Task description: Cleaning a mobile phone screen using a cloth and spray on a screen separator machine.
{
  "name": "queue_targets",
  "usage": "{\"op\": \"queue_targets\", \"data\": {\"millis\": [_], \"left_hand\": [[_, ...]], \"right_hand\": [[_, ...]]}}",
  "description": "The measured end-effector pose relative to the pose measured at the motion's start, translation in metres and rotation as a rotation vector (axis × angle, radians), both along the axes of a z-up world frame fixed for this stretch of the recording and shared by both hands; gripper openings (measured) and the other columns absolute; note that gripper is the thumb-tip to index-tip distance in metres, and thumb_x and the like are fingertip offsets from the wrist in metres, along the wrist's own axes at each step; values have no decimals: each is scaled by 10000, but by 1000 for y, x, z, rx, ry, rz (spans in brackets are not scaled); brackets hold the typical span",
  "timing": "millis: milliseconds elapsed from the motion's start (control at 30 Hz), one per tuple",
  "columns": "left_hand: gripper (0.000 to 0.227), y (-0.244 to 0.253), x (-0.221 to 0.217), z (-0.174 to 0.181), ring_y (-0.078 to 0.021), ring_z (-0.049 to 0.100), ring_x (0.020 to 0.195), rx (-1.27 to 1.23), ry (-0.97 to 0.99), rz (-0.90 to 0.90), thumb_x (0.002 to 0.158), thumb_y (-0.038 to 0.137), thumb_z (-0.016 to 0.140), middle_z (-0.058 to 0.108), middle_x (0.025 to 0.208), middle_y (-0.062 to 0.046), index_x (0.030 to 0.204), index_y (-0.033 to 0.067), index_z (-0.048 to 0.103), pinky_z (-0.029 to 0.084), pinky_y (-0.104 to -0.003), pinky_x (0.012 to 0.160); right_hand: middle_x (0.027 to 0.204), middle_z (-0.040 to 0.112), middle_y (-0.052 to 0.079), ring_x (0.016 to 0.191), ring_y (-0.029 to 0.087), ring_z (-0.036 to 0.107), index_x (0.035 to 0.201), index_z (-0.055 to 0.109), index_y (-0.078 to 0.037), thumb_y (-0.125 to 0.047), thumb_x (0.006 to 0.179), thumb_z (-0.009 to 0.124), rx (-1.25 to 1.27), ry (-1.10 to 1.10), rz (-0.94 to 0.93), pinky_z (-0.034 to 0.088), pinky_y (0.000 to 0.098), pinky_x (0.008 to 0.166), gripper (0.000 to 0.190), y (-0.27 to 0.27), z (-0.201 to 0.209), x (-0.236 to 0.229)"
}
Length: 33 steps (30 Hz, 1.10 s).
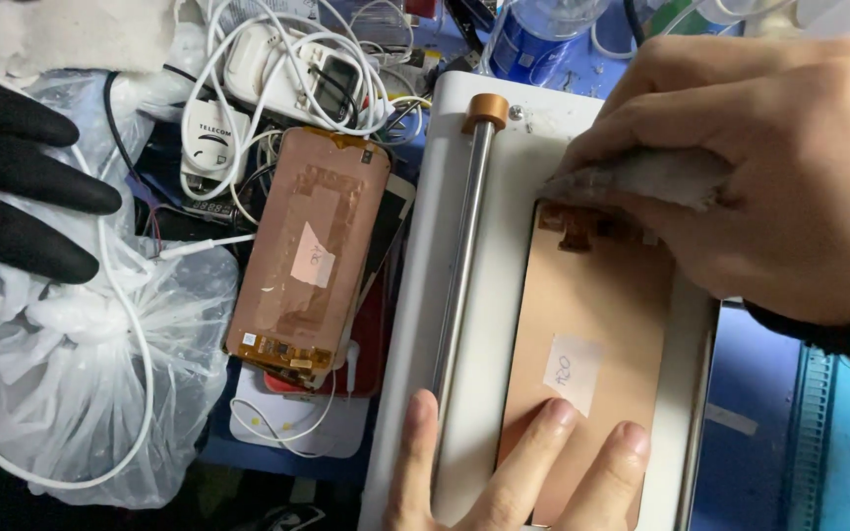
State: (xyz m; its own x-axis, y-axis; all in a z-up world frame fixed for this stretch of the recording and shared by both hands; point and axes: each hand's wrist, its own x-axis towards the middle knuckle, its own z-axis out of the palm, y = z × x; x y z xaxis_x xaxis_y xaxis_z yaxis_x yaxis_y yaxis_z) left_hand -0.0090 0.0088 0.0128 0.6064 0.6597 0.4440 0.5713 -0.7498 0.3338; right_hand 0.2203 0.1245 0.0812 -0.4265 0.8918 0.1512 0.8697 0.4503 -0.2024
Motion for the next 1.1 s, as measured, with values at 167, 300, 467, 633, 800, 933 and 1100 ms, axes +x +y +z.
{"op": "queue_targets", "data": {"millis": [167, 300, 467, 633, 800, 933, 1100], "left_hand": [[240, 4, -7, -1, -83, 576, 1283, 95, 25, 28, 1057, 398, 716, 570, 1399, 160, 1261, 285, 660, 448, -671, 1065], [265, 4, -8, 1, -113, 574, 1302, 95, 67, -57, 1059, 415, 720, 571, 1434, 128, 1276, 279, 652, 435, -693, 1068], [303, 6, -6, 1, -76, 575, 1291, 89, 16, 25, 1041, 428, 744, 570, 1401, 142, 1285, 273, 652, 428, -668, 1081], [290, 1, 4, 3, -42, 587, 1267, 97, -33, 58, 1034, 425, 741, 604, 1322, 192, 1255, 263, 648, 401, -647, 1118], [243, -2, 1, -4, -26, 609, 1239, 15, -84, 97, 986, 369, 622, 682, 1184, 112, 1193, 267, 695, 365, -682, 1134], [239, 1, -5, -5, -14, 610, 1248, 9, -67, 95, 1013, 379, 603, 691, 1202, 83, 1193, 248, 692, 365, -685, 1134], [269, 5, -5, -2, -48, 612, 1277, 43, -43, -11, 1034, 341, 564, 693, 1216, 119, 1218, 197, 697, 358, -719, 1120]], "right_hand": [[946, 737, 125, 794, 213, 746, 998, 798, -20, -84, 799, 841, -122, -13, -98, 594, 341, 643, 213, -3, -6, 8], [991, 747, 143, 824, 244, 744, 964, 794, 9, -51, 768, 830, -8, 19, -23, 609, 350, 694, 208, -3, -5, 2], [953, 734, 109, 799, 193, 744, 953, 806, -43, -60, 766, 816, -142, -13, -163, 608, 311, 678, 189, -24, -30, 45], [933, 731, 120, 809, 208, 739, 934, 792, -22, -59, 788, 826, -92, -20, -200, 603, 328, 703, 155, -13, -7, 12], [952, 748, 147, 790, 254, 727, 980, 809, 1, -59, 743, 854, 5, 1, -44, 592, 362, 672, 248, -7, -1, 4], [922, 728, 129, 787, 213, 743, 958, 782, -7, -45, 771, 832, -110, 42, -136, 596, 333, 683, 198, -19, -16, 29], [949, 736, 132, 801, 251, 737, 995, 802, -3, -70, 744, 848, -26, -12, -106, 595, 357, 681, 264, -9, 2, 4]]}}
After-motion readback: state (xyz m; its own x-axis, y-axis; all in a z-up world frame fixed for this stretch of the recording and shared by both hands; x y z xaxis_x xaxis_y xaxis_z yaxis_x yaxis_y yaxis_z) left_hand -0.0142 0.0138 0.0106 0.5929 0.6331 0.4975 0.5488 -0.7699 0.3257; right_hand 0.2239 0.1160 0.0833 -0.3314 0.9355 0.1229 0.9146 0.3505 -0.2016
